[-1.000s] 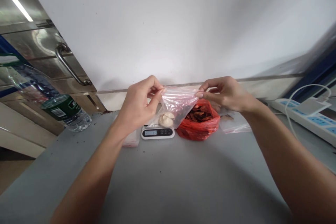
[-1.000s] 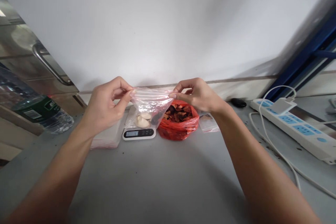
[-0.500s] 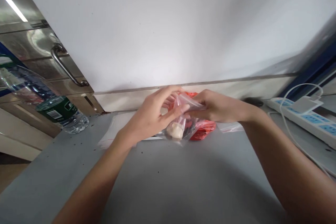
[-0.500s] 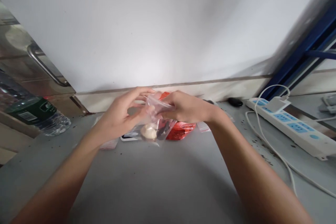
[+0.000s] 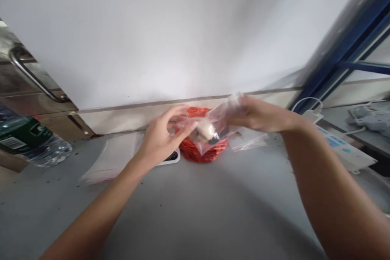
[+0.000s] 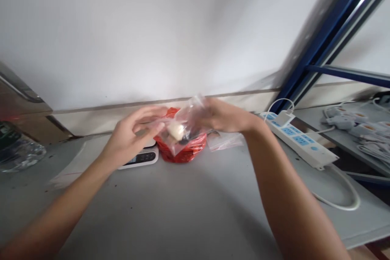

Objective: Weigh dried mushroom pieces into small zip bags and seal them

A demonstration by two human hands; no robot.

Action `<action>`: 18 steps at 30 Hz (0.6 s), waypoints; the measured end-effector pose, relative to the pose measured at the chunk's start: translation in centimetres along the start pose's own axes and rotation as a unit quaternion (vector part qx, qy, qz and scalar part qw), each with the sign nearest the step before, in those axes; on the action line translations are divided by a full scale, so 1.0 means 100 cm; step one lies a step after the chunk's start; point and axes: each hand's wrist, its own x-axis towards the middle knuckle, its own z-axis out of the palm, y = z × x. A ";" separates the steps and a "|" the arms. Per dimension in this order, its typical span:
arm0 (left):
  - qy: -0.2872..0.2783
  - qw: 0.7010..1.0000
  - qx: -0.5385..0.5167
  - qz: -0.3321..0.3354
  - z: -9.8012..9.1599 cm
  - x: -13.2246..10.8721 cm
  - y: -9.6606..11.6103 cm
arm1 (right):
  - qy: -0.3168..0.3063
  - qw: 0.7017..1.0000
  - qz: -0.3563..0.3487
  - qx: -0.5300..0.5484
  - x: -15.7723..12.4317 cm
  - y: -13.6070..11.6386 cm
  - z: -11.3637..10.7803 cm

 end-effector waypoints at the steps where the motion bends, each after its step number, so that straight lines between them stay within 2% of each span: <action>1: 0.001 1.000 0.014 -0.003 0.001 0.001 -0.001 | 0.038 0.999 0.001 -0.006 -0.006 0.008 -0.008; 4: -0.065 0.995 0.076 -0.004 0.006 0.001 -0.005 | 0.209 0.976 0.031 -0.062 -0.023 0.035 -0.023; 6: -0.129 0.982 0.135 0.009 0.009 0.000 -0.008 | 0.322 0.933 0.064 -0.149 -0.032 0.055 -0.020; 7: -0.157 0.974 0.163 0.018 0.012 -0.001 -0.009 | 0.330 0.920 0.064 -0.203 -0.036 0.065 -0.014; 9: -0.198 0.959 0.201 0.032 0.015 -0.003 -0.011 | 0.235 0.928 0.064 -0.281 -0.044 0.085 0.003; 11: -0.221 0.950 0.216 0.035 0.017 -0.005 -0.012 | 0.147 0.936 0.064 -0.312 -0.051 0.101 0.021; 14: -0.235 0.945 0.227 0.019 0.015 -0.006 -0.011 | 0.147 0.937 0.090 -0.305 -0.060 0.116 0.037; 18: -0.242 0.943 0.228 -0.001 0.012 -0.005 -0.009 | 0.184 0.945 0.148 -0.226 -0.061 0.115 0.031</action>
